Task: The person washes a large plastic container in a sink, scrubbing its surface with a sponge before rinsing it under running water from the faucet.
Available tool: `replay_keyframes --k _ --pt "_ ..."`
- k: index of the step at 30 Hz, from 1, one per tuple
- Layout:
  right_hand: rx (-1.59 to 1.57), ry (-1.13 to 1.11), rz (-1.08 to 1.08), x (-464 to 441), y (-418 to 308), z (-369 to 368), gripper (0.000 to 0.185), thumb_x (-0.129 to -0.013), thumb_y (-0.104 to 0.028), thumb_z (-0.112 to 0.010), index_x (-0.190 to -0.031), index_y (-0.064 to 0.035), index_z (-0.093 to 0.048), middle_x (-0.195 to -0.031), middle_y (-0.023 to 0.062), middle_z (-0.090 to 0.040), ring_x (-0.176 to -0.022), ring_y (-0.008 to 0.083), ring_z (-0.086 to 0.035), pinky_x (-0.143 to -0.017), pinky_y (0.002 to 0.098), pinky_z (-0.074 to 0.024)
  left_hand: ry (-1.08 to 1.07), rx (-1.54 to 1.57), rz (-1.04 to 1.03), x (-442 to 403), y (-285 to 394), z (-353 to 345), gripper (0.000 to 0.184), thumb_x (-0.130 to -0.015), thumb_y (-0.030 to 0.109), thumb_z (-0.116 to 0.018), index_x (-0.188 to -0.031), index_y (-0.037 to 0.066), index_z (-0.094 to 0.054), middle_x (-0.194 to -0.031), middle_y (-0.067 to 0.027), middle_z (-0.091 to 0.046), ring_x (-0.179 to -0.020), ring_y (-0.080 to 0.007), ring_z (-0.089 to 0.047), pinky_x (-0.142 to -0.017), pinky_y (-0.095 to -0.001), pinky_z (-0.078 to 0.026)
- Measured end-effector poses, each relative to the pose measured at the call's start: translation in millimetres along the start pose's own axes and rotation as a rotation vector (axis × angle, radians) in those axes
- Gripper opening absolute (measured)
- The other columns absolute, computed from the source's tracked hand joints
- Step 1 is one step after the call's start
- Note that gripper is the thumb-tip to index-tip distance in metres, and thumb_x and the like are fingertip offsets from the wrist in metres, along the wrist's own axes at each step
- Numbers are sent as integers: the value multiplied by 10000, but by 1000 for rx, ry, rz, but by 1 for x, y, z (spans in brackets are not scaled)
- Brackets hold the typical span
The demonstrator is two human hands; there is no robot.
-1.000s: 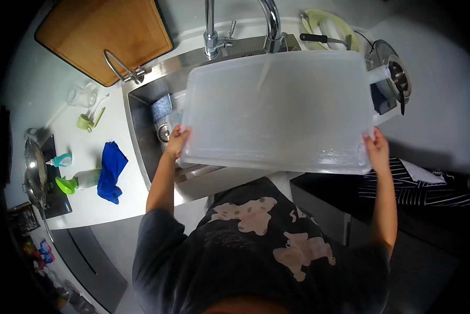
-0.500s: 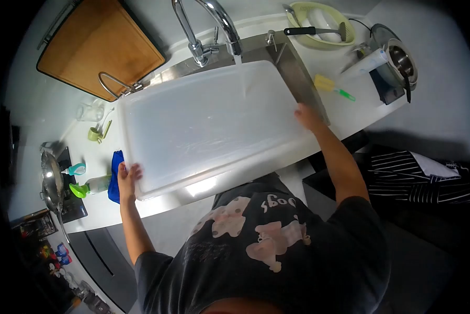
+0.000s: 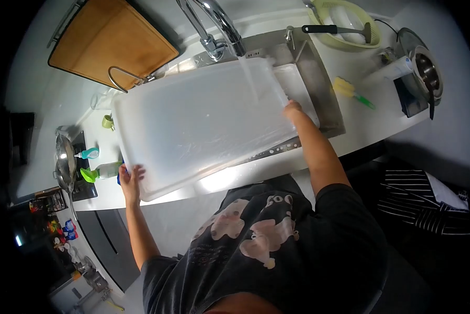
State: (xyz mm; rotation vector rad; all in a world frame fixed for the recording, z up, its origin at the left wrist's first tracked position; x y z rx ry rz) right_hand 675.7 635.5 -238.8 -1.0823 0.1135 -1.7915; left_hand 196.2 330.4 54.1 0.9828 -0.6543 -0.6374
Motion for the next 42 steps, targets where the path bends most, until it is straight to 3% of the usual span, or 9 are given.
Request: replay_keyframes --k 9,15,17,20,25,30,34,39,42 --pt "-372 103 -100 -9 27 26 272 -687 -58 -580 -955 -80 -542 -859 73 -569 -796 201 -541 -697 352 -452 -5 -77 -160 -55 -47 -28 159 -877 118 -537 -942 42 -414 -810 -19 -523 -725 -69 -494 -655 -197 -410" --pt "-421 117 71 -3 28 36 319 -672 -88 -560 -986 -97 -508 -868 46 -533 -800 187 -509 -688 352 -439 28 -177 -166 -91 -64 -36 195 -863 111 -561 -990 40 -431 -749 -8 -517 -660 -50 -465 -569 -192 -383" --pt "-717 148 -30 10 29 45 327 -677 -127 -580 -990 -108 -489 -877 39 -511 -807 177 -492 -701 344 -425 35 -163 -119 -105 -89 -43 214 -860 113 -565 -1007 28 -436 -744 -18 -530 -655 -53 -470 -559 -198 -381" --pt "-737 144 -24 28 21 63 376 -697 -217 -586 -1030 -106 -451 -903 66 -489 -850 201 -470 -694 398 -419 63 -254 -7 -121 -126 -58 277 -851 147 -562 -1047 2 -431 -761 -58 -562 -680 -114 -512 -595 -244 -412" --pt "-628 211 56 35 22 82 294 -719 -237 -578 -946 -63 -507 -848 52 -521 -778 161 -480 -694 325 -405 33 -169 48 -128 -160 -83 270 -854 116 -523 -1059 -30 -423 -917 -108 -543 -828 -145 -512 -734 -273 -412" --pt "-381 188 69 49 3 87 213 -732 -221 -542 -835 -35 -550 -762 65 -550 -700 149 -505 -621 318 -409 29 -134 -11 -125 -180 -71 273 -867 135 -510 -1062 -34 -421 -923 -103 -527 -838 -150 -509 -745 -264 -408" --pt "-352 254 89 44 0 71 299 -725 -280 -549 -898 -37 -536 -760 40 -513 -702 165 -479 -647 331 -390 10 -15 13 -113 -175 -61 286 -881 161 -501 -1071 -36 -421 -900 -110 -539 -817 -166 -520 -736 -273 -416" --pt "-482 264 -3 58 -7 61 239 -708 -264 -553 -815 -54 -519 -691 18 -478 -661 129 -441 -609 295 -374 37 -249 -30 -106 -160 -58 273 -872 148 -510 -1045 -44 -425 -816 -103 -543 -753 -164 -527 -702 -278 -423" --pt "-385 275 95 11 26 39 193 -709 -224 -550 -794 -55 -512 -676 13 -464 -652 119 -428 -594 281 -369 68 -281 -28 -99 -139 -38 247 -871 124 -504 -1037 -43 -428 -838 -108 -547 -760 -165 -531 -709 -271 -424"
Point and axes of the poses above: each hand's wrist, its own x-axis away from the middle knuckle, its own z-axis out of the back of the hand, y = z × x, the point moved 5 cm from there along -x, towards the middle knuckle
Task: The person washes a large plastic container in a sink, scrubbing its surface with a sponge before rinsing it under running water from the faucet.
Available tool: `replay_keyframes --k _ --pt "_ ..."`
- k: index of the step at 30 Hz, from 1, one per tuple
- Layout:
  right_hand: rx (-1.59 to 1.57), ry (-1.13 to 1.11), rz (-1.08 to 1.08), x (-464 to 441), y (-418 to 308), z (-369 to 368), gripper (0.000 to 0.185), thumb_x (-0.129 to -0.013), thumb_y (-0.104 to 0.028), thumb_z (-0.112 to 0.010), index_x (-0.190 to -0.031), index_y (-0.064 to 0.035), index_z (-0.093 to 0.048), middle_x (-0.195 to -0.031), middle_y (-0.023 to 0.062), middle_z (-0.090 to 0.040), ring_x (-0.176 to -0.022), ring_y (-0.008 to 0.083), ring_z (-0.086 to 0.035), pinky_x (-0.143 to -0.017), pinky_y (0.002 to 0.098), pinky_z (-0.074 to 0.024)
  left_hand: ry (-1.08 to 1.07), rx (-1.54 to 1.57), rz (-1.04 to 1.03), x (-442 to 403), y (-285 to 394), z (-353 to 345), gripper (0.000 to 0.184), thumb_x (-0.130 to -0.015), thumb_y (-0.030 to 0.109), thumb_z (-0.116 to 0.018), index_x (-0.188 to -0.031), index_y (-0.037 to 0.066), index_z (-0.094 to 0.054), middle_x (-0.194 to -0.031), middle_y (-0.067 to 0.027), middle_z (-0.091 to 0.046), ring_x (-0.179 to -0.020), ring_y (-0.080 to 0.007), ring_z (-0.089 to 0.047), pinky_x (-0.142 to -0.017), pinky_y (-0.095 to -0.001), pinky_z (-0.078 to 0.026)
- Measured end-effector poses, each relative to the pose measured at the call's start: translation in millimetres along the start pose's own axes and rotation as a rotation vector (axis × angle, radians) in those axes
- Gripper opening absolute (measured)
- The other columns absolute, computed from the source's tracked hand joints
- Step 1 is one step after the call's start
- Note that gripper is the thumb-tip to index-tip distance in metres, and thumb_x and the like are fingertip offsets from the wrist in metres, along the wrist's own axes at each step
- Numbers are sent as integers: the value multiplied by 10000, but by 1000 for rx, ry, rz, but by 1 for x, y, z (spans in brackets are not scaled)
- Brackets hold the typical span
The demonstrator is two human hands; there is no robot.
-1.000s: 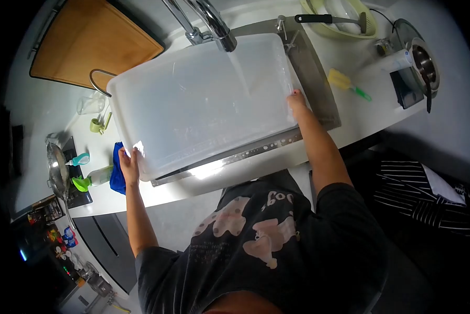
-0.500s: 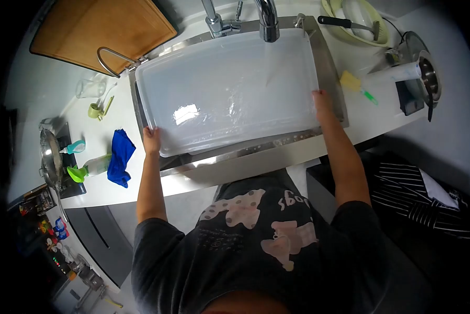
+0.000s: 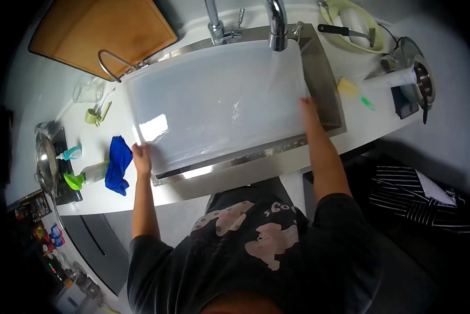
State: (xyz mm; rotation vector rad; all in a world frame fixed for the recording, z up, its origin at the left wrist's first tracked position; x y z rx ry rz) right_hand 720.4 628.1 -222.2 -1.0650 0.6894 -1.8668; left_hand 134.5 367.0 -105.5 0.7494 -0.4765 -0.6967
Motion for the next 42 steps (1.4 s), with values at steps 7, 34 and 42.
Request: replay_keyframes --k 7,34,42 --pt "-264 8 -2 51 -32 -15 185 -721 -212 -552 -800 -52 -505 -681 17 -463 -651 116 -424 -601 278 -371 44 217 7 -2 -20 19 179 -890 105 -472 -1006 -17 -412 -854 -75 -538 -790 -129 -526 -731 -248 -423" --pt "65 231 496 58 -215 200 85 -782 -81 -572 -857 -44 -556 -763 -17 -545 -679 67 -477 -616 209 -378 -435 486 533 26 -3 -224 228 -852 181 -524 -1063 118 -466 -854 -5 -544 -708 -113 -509 -559 -276 -435" --pt "299 155 513 128 -302 222 123 -841 -122 -551 -942 -54 -535 -812 -11 -552 -722 60 -481 -654 199 -382 -568 541 657 38 6 -277 398 -851 248 -528 -1228 177 -423 -1026 -14 -541 -830 -146 -505 -644 -355 -467"
Point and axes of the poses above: each hand's wrist, its own x-axis away from the middle knuckle, its own z-axis out of the back of the hand, y = z × x, the point moved 5 cm from there along -x, towards the middle knuckle
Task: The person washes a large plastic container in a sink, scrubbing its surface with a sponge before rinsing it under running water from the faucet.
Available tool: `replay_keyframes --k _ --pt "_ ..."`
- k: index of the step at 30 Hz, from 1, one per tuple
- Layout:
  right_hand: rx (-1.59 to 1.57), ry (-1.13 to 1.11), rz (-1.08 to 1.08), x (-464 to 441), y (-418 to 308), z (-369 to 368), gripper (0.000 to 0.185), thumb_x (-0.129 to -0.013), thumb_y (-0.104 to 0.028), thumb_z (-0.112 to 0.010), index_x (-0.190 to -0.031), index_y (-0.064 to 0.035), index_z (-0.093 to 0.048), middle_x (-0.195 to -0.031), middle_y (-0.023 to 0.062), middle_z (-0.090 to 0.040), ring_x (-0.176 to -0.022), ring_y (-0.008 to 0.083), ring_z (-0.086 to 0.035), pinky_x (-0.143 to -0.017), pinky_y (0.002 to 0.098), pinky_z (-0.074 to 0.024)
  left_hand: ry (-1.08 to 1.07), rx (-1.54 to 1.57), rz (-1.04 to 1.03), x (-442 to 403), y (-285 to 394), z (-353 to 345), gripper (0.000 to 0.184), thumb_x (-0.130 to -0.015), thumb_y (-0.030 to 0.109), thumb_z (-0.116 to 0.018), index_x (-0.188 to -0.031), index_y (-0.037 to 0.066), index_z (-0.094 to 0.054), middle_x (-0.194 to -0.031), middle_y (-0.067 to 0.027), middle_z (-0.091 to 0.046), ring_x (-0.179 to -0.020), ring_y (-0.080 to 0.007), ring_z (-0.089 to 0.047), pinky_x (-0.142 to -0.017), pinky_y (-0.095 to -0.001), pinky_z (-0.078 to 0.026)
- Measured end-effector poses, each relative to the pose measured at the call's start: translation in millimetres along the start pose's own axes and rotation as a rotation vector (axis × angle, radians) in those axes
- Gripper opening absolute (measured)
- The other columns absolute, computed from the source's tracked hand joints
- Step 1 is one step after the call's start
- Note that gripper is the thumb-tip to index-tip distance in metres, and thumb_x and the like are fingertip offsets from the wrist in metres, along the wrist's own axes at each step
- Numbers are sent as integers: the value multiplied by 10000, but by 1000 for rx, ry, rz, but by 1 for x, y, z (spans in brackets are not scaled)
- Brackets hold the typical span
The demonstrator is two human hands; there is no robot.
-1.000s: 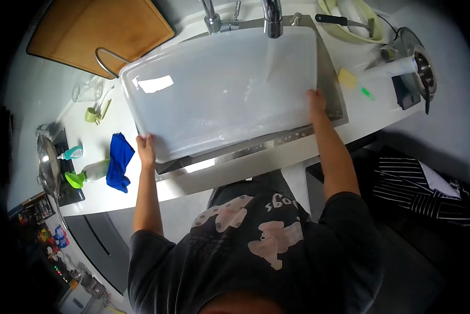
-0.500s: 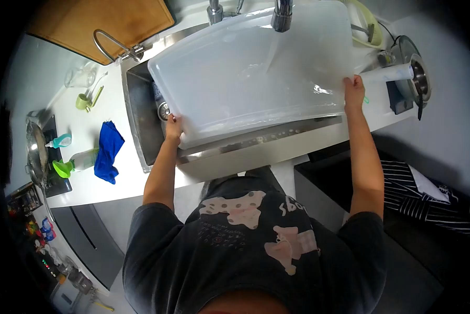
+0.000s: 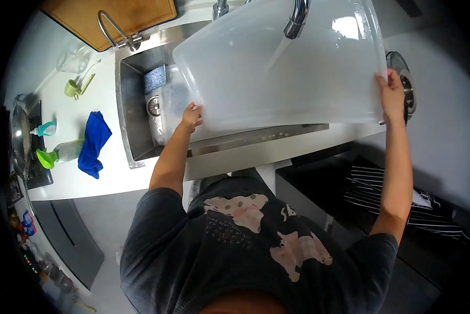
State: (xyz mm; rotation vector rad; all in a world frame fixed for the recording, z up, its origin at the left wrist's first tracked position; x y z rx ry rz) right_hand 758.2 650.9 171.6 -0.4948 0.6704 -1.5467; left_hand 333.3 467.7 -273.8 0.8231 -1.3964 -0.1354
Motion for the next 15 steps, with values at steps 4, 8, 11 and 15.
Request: replay_keyframes --k 4,8,11,15 --pt "-2 -69 -18 6 -26 20 129 -845 -135 -551 -941 -49 -538 -838 -4 -553 -759 63 -481 -677 206 -382 -67 -73 -18 6 8 -14 334 -859 268 -529 -1176 189 -457 -879 23 -531 -761 -124 -483 -678 -340 -465" --pt "22 -115 -52 21 -53 27 133 -851 -145 -548 -943 -49 -540 -838 3 -558 -733 65 -491 -658 207 -400 -85 -141 -41 13 11 -21 311 -859 296 -535 -1144 173 -504 -792 37 -533 -649 -88 -461 -579 -286 -440" --pt "-8 -191 -92 28 -51 27 139 -853 -152 -550 -947 -50 -541 -825 4 -566 -708 65 -502 -640 205 -410 -55 -144 -66 19 14 -6 311 -854 304 -550 -1116 136 -538 -729 33 -536 -553 -69 -438 -474 -247 -411" --pt "-89 -242 -156 38 -35 23 138 -851 -148 -556 -948 -51 -549 -811 4 -581 -702 63 -522 -641 202 -417 -93 -226 -159 22 23 33 314 -861 290 -551 -1102 89 -552 -738 31 -552 -576 -58 -461 -498 -237 -423"
Point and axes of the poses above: each hand's wrist, its own x-axis away from the middle knuckle, its own z-axis out of the back of the hand, y = z × x, the point moved 5 cm from there along -x, towards the middle knuckle
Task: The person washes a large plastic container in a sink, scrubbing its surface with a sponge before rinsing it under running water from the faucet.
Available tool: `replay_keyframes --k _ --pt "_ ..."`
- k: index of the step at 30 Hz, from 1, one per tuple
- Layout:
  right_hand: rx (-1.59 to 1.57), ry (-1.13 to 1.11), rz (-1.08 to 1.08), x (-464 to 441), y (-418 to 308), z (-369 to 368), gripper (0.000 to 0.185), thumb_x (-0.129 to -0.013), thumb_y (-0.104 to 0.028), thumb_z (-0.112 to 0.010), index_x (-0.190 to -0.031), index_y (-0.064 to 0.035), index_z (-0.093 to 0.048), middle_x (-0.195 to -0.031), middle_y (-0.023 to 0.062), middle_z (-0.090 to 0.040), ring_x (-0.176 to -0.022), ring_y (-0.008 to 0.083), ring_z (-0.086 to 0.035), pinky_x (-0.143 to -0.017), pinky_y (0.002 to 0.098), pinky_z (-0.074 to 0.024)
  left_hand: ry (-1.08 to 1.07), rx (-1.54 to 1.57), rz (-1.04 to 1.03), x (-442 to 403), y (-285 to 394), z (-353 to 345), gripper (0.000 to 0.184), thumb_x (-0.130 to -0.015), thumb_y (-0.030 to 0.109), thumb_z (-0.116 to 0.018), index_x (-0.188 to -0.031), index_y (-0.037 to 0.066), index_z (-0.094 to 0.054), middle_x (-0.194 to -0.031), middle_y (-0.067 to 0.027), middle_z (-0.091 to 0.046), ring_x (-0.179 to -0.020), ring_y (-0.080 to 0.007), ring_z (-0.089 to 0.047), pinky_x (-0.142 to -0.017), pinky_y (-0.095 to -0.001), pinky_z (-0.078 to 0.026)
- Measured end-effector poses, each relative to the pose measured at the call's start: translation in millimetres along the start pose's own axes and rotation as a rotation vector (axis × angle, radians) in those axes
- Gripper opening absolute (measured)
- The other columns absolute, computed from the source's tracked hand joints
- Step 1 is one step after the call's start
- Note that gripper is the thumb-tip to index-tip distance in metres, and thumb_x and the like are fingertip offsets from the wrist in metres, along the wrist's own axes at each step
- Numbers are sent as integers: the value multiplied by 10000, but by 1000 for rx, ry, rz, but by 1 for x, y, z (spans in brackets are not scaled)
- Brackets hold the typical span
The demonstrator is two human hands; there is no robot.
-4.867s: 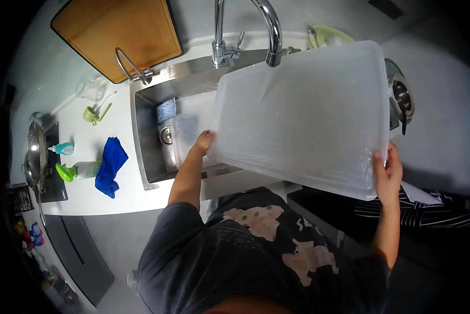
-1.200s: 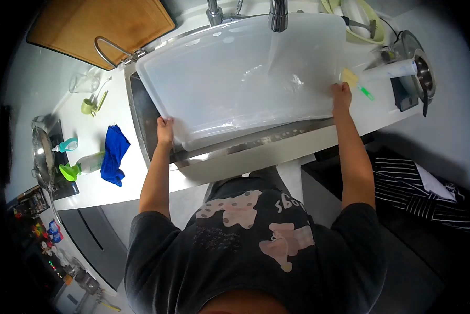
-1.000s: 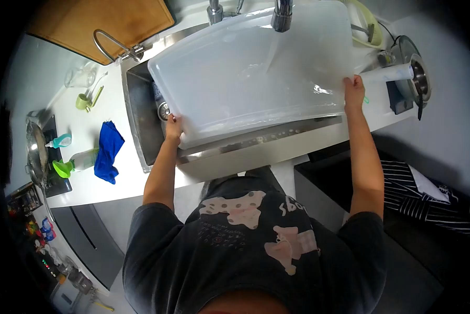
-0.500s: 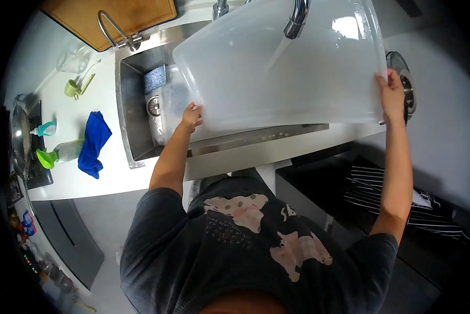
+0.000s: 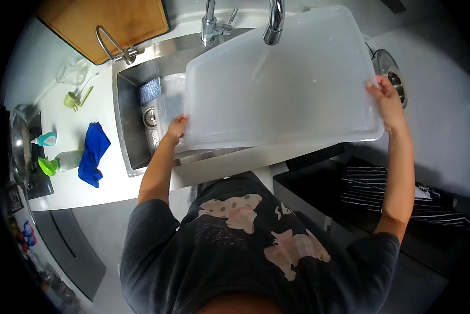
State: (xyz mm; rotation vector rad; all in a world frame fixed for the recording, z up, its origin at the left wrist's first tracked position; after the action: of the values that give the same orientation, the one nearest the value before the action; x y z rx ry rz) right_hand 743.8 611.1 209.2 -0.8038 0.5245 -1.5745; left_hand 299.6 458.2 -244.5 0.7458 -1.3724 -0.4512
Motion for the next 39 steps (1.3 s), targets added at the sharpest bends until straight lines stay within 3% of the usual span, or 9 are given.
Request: replay_keyframes --k 6,11,15,23,28,30,32,34,39 --pt "-275 -103 -69 10 48 -21 110 -849 -121 -544 -941 -63 -556 -818 -12 -579 -698 56 -526 -650 201 -422 13 122 -55 63 25 68 315 -876 243 -533 -1076 2 -559 -844 -23 -596 -710 -93 -530 -667 -237 -447" --pt "-288 -154 -152 10 96 -49 100 -835 -139 -552 -909 -71 -558 -773 -17 -558 -673 61 -514 -632 203 -417 79 -179 -120 123 62 128 350 -859 224 -539 -1065 -58 -547 -858 -53 -592 -724 -123 -536 -678 -248 -445" --pt "-229 -240 -272 4 127 -76 163 -826 -206 -568 -891 -57 -565 -772 -5 -555 -683 81 -507 -633 228 -415 13 -119 -78 161 83 157 427 -820 236 -565 -1141 -38 -500 -930 -64 -585 -809 -135 -543 -715 -252 -446" --pt "-190 -488 -217 -37 194 -132 340 -798 -299 -590 -959 1 -578 -805 43 -573 -721 107 -519 -658 262 -418 21 0 -94 222 130 154 460 -783 23 -443 -1240 0 -399 -871 -82 -567 -716 -145 -555 -596 -245 -468" --pt "577 -736 26 -92 171 -139 423 -800 -353 -583 -1021 7 -566 -893 129 -605 -819 217 -566 -709 308 -436 61 1 -75 248 146 128 482 -780 -5 -399 -1260 32 -383 -852 -105 -564 -679 -164 -558 -564 -262 -478" --pt "663 -441 291 -131 155 -148 456 -804 -326 -572 -1134 -18 -505 -1048 170 -567 -946 296 -551 -799 358 -437 138 0 -48 255 142 124 506 -778 -30 -365 -1280 38 -361 -836 -110 -558 -659 -171 -550 -550 -264 -479" --pt "604 -194 511 -156 115 -159 430 -809 -229 -510 -1199 -57 -453 -1284 144 -415 -1156 311 -412 -934 385 -370 141 51 -54 257 135 120 518 -777 -31 -363 -1290 44 -352 -830 -108 -559 -656 -171 -548 -548 -262 -478" --pt "747 -90 694 -190 87 -186 414 -811 -140 -464 -1221 -84 -438 -1360 84 -330 -1238 259 -328 -963 397 -338 170 89 -54 261 130 115 544 -778 -25 -366 -1314 58 -324 -822 -104 -559 -656 -169 -549 -545 -264 -483" --pt "1095 -52 915 -246 86 -239 347 -839 -124 -400 -1170 -89 -499 -1327 35 -388 -1266 185 -304 -987 388 -302 274 115 -63 270 122 102 555 -776 -8 -379 -1321 64 -308 -835 -109 -561 -661 -165 -555 -542 -268 -496"
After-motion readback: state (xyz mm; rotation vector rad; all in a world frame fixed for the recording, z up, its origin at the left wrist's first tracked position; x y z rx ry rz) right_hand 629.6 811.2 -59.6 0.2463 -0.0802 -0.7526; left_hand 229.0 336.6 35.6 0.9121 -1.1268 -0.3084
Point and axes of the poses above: each hand's wrist, its own x-axis away from the middle knuckle, its own z-axis out of the back of the hand, y = z × x, the point moved 5 cm from there along -x, towards the middle knuckle
